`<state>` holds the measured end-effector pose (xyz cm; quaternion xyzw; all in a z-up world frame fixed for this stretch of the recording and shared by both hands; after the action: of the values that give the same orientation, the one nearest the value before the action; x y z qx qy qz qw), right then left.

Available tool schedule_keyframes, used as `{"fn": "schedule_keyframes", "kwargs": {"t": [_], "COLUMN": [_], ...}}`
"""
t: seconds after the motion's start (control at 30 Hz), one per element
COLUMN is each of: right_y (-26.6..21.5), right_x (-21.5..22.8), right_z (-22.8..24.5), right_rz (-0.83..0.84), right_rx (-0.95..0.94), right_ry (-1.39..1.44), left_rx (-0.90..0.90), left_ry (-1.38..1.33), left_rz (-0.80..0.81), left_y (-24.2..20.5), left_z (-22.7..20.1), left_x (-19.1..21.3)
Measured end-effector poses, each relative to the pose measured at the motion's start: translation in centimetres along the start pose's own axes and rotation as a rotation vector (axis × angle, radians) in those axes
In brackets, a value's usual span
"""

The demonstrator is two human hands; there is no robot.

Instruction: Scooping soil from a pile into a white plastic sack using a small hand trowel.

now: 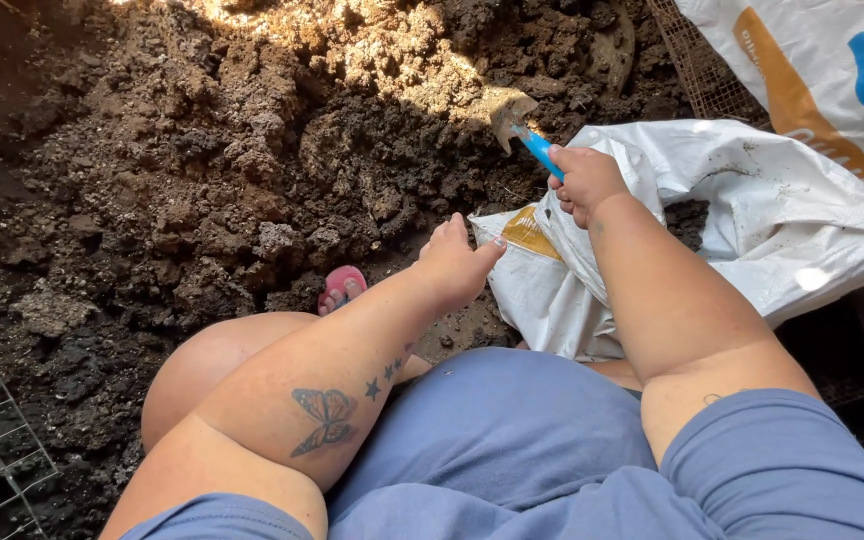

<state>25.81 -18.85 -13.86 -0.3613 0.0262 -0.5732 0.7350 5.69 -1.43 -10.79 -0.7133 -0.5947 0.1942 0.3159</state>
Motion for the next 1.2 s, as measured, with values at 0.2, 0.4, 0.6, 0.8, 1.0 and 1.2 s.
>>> {"fn": "schedule_keyframes", "kwargs": {"t": [0.2,0.4,0.6,0.8,1.0,1.2], "right_y": [-1.1,0.3,-1.2,1.5,2.2,-4.1], "right_x": [0.6,-0.8,-2.6,-3.5,-5.4,-7.3], "right_z": [0.2,-0.3,0.3,-2.6,-3.3,-1.9], "right_rz": [-0.050,0.051,0.121,0.151,0.132,0.152], "right_rx": [0.158,0.179,0.138,0.079,0.104,0.068], "right_ry": [-0.329,-0.875,-1.072,-1.156,-0.873,-0.399], "left_rx": [-0.015,-0.018,-0.004,-0.010,-0.010,0.032], "left_ry": [0.052,0.071,0.100,0.084,-0.048,-0.151], "left_rz": [0.019,0.008,0.013,0.009,0.069,0.064], "left_y": [-1.2,-1.2,-1.1,0.2,-0.3,-1.5], "left_z": [-0.9,-0.9,-0.6,0.0,0.0,-0.5], "left_x": [0.2,0.2,0.2,-0.1,-0.3,-0.2]}}
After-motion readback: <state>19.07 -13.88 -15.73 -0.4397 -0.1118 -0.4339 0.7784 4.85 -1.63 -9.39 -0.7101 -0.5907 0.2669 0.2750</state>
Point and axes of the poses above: each hand's wrist, its own y-axis towards the middle knuckle, its own x-axis out of the back of the hand, z = x × y, the point moved 7 cm from there along y, towards the middle knuckle, and after that the axes turned 5 degrees about z, right-handed, at the moved point
